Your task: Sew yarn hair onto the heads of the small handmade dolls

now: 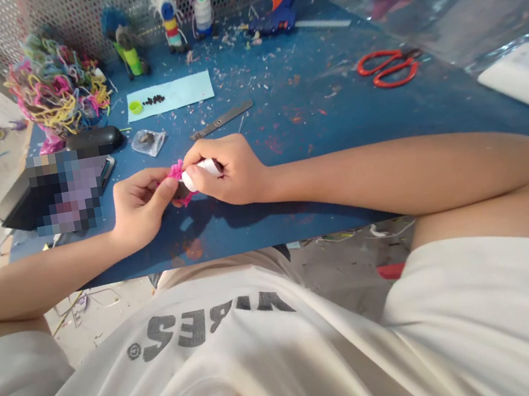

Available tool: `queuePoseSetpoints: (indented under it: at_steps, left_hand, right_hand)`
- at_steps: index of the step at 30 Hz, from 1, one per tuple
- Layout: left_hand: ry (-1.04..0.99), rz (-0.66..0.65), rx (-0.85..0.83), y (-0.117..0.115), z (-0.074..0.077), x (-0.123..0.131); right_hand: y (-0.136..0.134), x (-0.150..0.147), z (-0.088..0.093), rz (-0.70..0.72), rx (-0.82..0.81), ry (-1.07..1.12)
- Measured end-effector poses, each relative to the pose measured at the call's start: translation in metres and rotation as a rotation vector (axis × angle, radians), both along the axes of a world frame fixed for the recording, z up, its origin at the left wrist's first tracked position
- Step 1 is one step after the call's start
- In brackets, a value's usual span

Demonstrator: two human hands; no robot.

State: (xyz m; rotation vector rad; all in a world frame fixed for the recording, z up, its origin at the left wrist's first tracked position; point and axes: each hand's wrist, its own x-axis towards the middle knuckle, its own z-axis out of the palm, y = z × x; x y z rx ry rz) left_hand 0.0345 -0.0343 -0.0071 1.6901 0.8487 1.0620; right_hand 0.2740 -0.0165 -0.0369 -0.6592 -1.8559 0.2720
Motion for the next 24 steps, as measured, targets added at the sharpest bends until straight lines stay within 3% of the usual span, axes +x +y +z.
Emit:
queuePoseSetpoints:
  at_steps: [8,24]
  left_hand:
    - [-0.017,-0.023,-0.007,-0.0008,-0.0007,0.0007]
    - [0.023,-0.017,0.02,0.0014,-0.009,-0.0008]
  right_hand:
    - [-0.0005,-0.0044,0.0025,0.046,0.092,0.083]
    - [-0.0007,-0.0024,0.0009,0.0,0.066,0.041]
